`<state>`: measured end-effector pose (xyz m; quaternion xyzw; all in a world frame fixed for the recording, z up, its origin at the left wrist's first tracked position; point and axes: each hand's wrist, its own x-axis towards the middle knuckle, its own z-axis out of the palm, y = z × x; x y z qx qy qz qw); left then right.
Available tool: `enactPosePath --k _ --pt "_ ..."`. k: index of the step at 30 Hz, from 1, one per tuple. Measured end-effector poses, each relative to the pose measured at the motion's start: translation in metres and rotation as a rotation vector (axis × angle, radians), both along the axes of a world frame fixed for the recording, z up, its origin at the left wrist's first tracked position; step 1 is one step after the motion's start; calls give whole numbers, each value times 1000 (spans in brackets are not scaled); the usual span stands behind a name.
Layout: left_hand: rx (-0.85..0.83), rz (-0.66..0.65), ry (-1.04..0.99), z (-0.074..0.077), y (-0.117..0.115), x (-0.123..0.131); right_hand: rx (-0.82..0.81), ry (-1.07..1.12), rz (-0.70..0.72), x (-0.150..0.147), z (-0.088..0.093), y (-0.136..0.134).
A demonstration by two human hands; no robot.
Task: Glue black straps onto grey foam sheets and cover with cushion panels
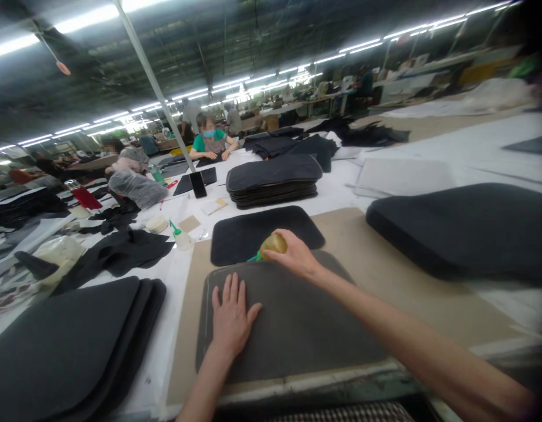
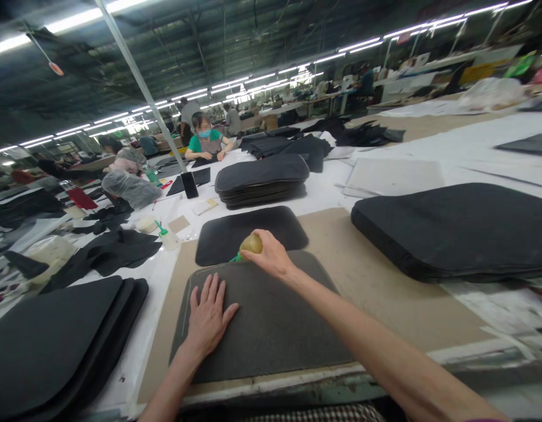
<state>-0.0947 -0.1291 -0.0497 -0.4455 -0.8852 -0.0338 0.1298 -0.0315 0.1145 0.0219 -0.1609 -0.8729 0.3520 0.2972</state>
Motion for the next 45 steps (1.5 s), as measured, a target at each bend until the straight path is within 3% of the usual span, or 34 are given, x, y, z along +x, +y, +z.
enactPosePath --k 5,10,15,21,29,45 --pt "8 -165 -76 7 36 15 74 -14 62 3 -12 1" --pt "18 -218 -120 -1 60 20 122 -24 63 10 -13 6" --pt "20 -218 -99 -8 60 19 57 -4 52 31 -3 21" --pt "-29 -216 -53 -7 61 21 -191 8 -51 44 -3 38" --pt "-36 -207 -43 -10 62 21 -11 0 -40 53 -21 53" --pt "-82 -183 -45 -10 64 22 105 -74 -232 119 -10 114"
